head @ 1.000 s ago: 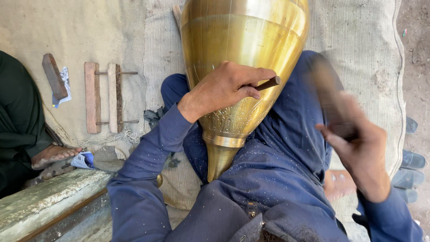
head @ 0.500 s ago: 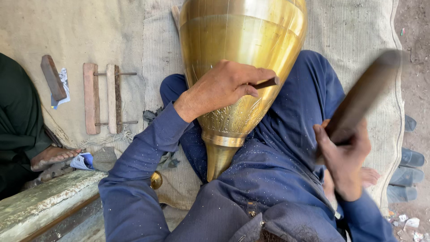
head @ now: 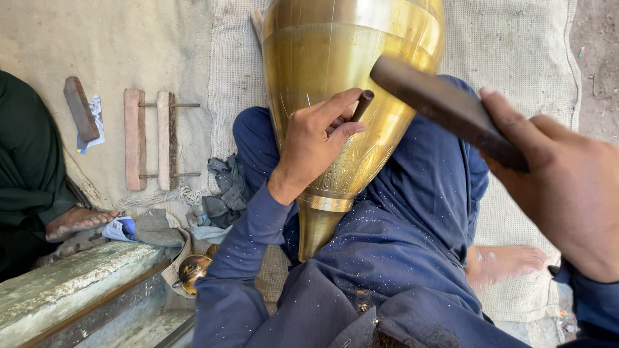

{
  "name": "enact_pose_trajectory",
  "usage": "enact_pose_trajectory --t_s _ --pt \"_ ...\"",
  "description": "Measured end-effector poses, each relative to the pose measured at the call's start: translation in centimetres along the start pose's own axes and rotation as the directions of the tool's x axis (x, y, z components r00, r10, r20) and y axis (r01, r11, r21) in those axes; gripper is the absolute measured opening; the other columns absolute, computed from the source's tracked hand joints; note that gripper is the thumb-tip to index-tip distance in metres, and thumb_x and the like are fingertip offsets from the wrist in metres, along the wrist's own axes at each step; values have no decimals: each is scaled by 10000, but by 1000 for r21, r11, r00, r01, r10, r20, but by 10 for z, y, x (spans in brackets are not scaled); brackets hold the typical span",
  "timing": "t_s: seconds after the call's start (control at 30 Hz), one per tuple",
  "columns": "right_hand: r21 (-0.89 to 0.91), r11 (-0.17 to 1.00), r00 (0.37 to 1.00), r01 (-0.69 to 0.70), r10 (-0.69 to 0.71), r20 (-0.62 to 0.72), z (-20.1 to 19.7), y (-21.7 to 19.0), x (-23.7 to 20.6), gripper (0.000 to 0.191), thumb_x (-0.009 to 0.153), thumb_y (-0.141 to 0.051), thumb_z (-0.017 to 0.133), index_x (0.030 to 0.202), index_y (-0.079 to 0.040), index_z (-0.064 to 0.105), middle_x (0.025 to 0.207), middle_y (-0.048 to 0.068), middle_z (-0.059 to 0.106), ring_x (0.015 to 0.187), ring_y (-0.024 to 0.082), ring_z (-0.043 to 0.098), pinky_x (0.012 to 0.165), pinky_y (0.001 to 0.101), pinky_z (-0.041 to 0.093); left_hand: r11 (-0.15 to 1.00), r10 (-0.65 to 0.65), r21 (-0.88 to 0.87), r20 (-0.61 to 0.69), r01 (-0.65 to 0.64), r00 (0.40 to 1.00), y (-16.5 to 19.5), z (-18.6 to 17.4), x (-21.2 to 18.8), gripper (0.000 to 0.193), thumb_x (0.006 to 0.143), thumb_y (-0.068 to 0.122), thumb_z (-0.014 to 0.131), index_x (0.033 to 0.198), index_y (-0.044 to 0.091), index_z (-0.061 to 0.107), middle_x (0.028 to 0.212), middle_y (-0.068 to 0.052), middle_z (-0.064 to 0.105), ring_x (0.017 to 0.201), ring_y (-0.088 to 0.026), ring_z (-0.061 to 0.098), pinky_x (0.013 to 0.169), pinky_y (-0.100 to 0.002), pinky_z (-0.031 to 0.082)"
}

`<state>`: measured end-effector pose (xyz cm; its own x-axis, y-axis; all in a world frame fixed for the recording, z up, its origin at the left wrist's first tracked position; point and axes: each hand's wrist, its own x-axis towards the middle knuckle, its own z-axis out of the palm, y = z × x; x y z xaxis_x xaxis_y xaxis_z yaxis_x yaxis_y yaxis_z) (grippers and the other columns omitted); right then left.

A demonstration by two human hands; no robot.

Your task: The person sits on the ground with a large brass vase held between their legs, carving a decorative pattern into its surface. They hold a small chisel against the brass with one hand and strike it with a wooden mallet held in the other hand, repositioning the chisel repeatedly to extend the etched design.

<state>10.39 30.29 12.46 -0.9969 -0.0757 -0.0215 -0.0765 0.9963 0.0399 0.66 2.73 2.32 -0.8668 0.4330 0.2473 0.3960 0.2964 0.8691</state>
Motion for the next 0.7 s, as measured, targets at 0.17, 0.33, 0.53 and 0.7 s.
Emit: enact_pose_trajectory --t_s 0.17,0.33,0.53,0.7 --pt "-90 988 990 127 -133 -56 -3 0 14 681 904 -324 778 1555 -215 609 745 23 607 540 166 593 549 325 505 987 -72 -161 -370 13 926 -2 15 -23 375 1011 21 755 1340 31 577 978 -84 733 866 -119 742 743 -251 618" --pt "-223 945 963 241 -262 -70 -2 -12 32 662 891 -388 741 1524 -269 589 733 6 608 512 136 577 471 276 471 965 -174 -260 -498 45 850 -5 43 -37 395 1019 33 736 1346 -15 521 1019 -90 719 887 -105 700 741 -223 598" --pt "-101 920 893 378 -392 -223 -36 -21 35 653 922 -314 720 1548 -260 541 822 17 597 659 156 594 570 311 470 988 -113 -150 -564 34 818 -13 55 -42 477 1027 58 717 1431 -18 475 1034 -106 713 881 -96 699 719 -202 598" --pt "-328 840 879 432 -474 -57 -65 -32 37 720 928 -198 684 1596 -332 452 830 -21 582 648 115 560 589 279 474 983 -104 -183 -592 -8 799 -22 57 -42 469 1020 72 735 1402 -36 487 998 -75 709 888 -88 695 759 -209 598"
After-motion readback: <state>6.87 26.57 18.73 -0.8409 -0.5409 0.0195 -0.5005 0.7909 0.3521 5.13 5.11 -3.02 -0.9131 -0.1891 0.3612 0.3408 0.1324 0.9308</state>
